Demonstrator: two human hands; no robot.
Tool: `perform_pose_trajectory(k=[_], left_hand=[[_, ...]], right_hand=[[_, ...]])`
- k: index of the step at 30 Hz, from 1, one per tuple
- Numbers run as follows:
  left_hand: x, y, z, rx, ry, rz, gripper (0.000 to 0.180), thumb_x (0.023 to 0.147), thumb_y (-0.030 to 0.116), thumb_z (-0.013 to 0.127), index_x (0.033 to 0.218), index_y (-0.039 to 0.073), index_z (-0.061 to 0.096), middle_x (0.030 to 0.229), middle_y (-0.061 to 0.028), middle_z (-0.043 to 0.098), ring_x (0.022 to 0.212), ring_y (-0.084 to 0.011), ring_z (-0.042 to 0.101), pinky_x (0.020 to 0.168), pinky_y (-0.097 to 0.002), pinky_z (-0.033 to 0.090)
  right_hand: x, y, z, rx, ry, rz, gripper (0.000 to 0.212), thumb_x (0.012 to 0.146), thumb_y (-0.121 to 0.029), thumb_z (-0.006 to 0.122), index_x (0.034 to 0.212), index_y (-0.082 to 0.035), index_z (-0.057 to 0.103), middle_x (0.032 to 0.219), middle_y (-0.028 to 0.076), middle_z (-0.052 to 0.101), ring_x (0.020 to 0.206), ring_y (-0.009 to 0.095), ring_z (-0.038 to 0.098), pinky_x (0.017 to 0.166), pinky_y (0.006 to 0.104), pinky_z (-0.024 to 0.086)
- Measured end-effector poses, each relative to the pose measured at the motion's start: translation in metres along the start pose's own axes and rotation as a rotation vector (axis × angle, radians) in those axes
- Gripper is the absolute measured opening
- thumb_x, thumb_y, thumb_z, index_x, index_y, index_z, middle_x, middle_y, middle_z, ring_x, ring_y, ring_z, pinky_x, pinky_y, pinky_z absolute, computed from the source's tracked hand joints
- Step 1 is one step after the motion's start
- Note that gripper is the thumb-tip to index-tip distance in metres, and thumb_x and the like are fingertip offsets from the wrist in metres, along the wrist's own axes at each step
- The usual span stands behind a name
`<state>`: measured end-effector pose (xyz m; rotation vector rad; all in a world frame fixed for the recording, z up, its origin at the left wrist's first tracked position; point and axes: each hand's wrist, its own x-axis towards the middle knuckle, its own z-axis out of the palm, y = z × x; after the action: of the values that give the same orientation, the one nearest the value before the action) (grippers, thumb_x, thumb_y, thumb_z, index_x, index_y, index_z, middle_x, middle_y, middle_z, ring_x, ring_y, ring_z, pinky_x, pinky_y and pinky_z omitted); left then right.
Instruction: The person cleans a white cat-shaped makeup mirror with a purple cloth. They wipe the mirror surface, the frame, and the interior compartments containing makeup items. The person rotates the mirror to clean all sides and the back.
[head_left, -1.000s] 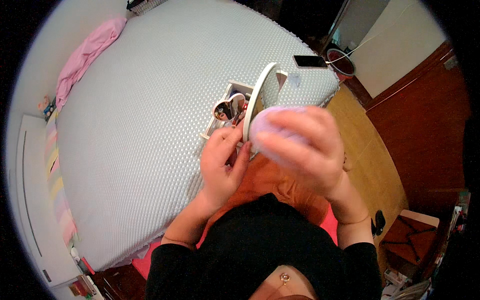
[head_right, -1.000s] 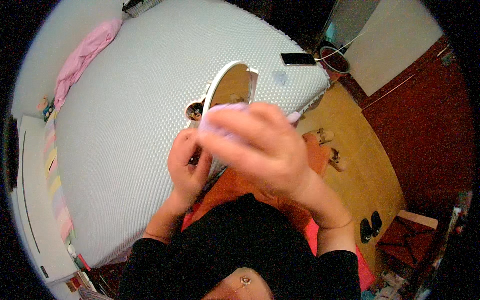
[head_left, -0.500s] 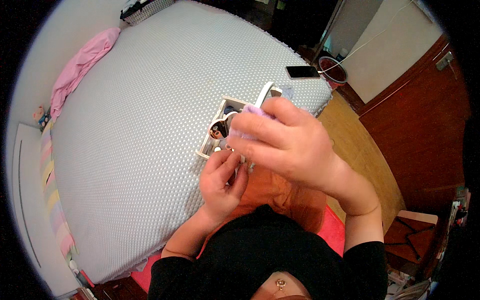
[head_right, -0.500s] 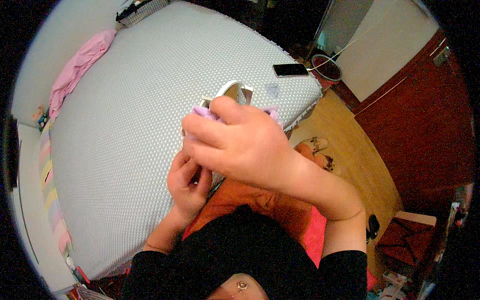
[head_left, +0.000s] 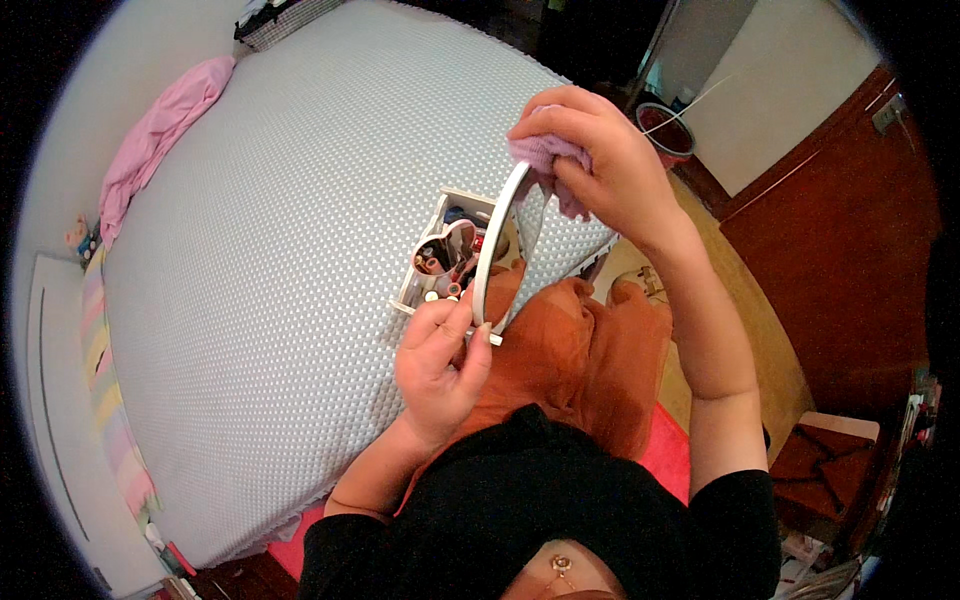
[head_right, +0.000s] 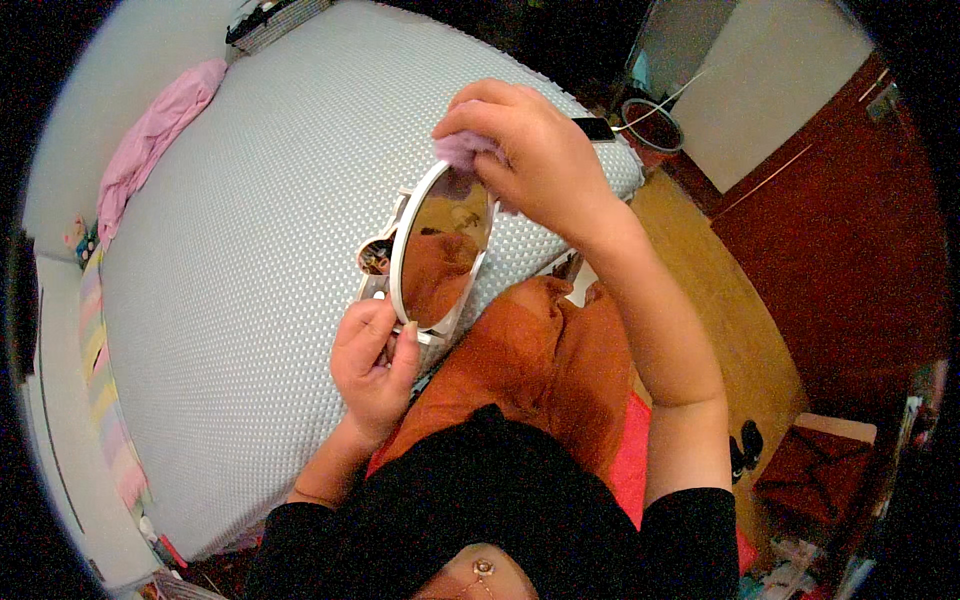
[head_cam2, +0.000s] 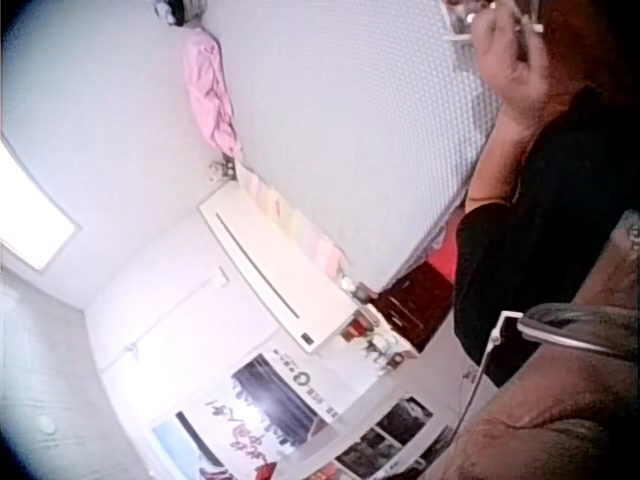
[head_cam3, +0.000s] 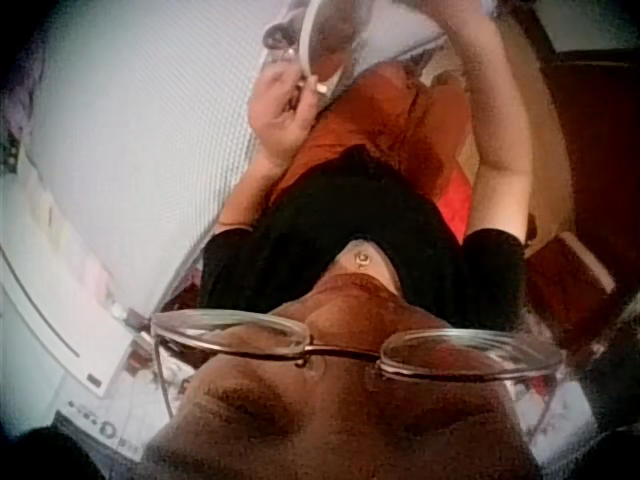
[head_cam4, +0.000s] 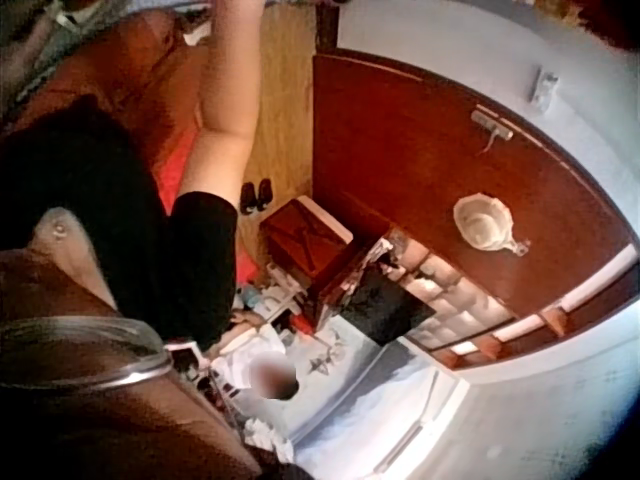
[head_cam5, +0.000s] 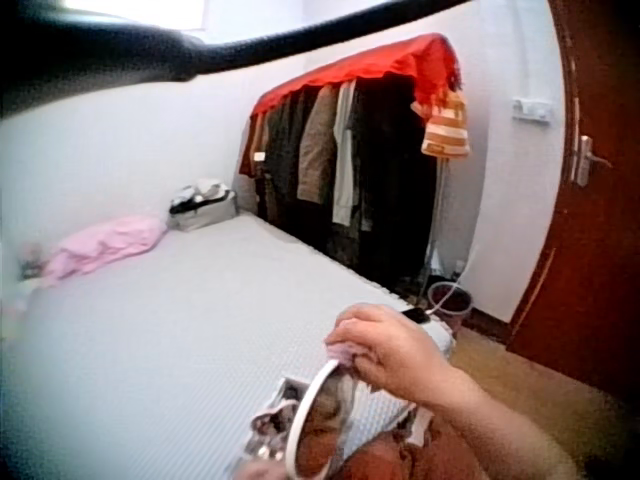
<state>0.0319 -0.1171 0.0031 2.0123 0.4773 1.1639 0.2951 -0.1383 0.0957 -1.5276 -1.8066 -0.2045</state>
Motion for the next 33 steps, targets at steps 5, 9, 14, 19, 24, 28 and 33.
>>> perform_pose_trajectory(k=[5, 9, 14, 19, 24, 28, 33], left_hand=[[-0.001, 0.004, -0.002, 0.003, -0.012, -0.040, 0.029, 0.085, -0.004, 0.069, 0.114, -0.006, 0.070, 0.096, -0.0089, 0.062, 0.075, -0.0155, 0.055, 0.065, -0.0260, 0.045], [0.000, -0.002, -0.003, 0.108, -0.006, 0.045, 0.036, 0.085, -0.006, 0.069, 0.121, -0.004, 0.069, 0.094, -0.0082, 0.061, 0.070, -0.0131, 0.053, 0.061, -0.0247, 0.044], [0.001, -0.001, 0.000, 0.114, -0.017, 0.026, 0.028, 0.089, -0.004, 0.068, 0.117, -0.006, 0.068, 0.098, -0.0086, 0.062, 0.076, -0.0131, 0.054, 0.064, -0.0245, 0.045], [-0.003, -0.002, -0.001, 0.061, 0.014, -0.017, 0.024, 0.092, -0.001, 0.066, 0.115, -0.008, 0.067, 0.102, -0.0093, 0.059, 0.081, -0.0139, 0.052, 0.069, -0.0247, 0.044], [-0.003, -0.003, 0.000, 0.151, -0.028, 0.019, 0.023, 0.098, 0.002, 0.058, 0.117, -0.008, 0.064, 0.104, -0.0074, 0.057, 0.082, -0.0122, 0.053, 0.071, -0.0225, 0.044], [-0.007, -0.012, -0.002, 0.150, 0.000, 0.022, 0.025, 0.100, 0.005, 0.057, 0.121, -0.008, 0.063, 0.102, -0.0060, 0.055, 0.066, -0.0064, 0.048, 0.055, -0.0214, 0.039], [-0.007, -0.004, 0.001, 0.000, 0.040, -0.125, 0.026, 0.094, 0.000, 0.062, 0.118, -0.008, 0.065, 0.101, -0.0105, 0.058, 0.089, -0.0178, 0.054, 0.078, -0.0261, 0.044]], right_hand=[[-0.015, 0.008, 0.013, -0.084, 0.103, 0.057, 0.028, 0.077, 0.002, 0.065, 0.102, -0.008, 0.070, 0.110, 0.009, 0.066, 0.104, 0.033, 0.063, 0.089, 0.0406, 0.051], [-0.018, -0.047, 0.012, -0.147, 0.264, -0.127, 0.033, 0.077, 0.000, 0.068, 0.107, -0.010, 0.071, 0.114, 0.007, 0.066, 0.099, 0.031, 0.062, 0.087, 0.0423, 0.048], [-0.058, -0.095, 0.053, -0.171, 0.293, -0.393, 0.034, 0.084, -0.022, 0.068, 0.117, -0.021, 0.071, 0.132, 0.003, 0.064, 0.104, 0.024, 0.064, 0.086, 0.0354, 0.056], [-0.075, -0.033, 0.064, -0.161, 0.499, -0.185, 0.041, 0.085, -0.012, 0.070, 0.125, -0.018, 0.070, 0.129, 0.007, 0.064, 0.111, 0.027, 0.063, 0.095, 0.0403, 0.051], [-0.091, 0.026, 0.058, 0.065, 0.594, 0.215, 0.052, 0.078, 0.003, 0.067, 0.128, -0.008, 0.060, 0.128, 0.016, 0.055, 0.119, 0.037, 0.056, 0.104, 0.0433, 0.046], [-0.095, 0.017, 0.085, 0.140, 0.545, 0.236, 0.051, 0.079, 0.004, 0.067, 0.128, -0.006, 0.056, 0.129, 0.018, 0.050, 0.122, 0.039, 0.052, 0.106, 0.0426, 0.044], [-0.154, 0.000, 0.149, 0.321, 0.460, 0.557, 0.052, 0.078, 0.004, 0.064, 0.128, -0.005, 0.054, 0.126, 0.020, 0.050, 0.127, 0.040, 0.048, 0.110, 0.0447, 0.039]])
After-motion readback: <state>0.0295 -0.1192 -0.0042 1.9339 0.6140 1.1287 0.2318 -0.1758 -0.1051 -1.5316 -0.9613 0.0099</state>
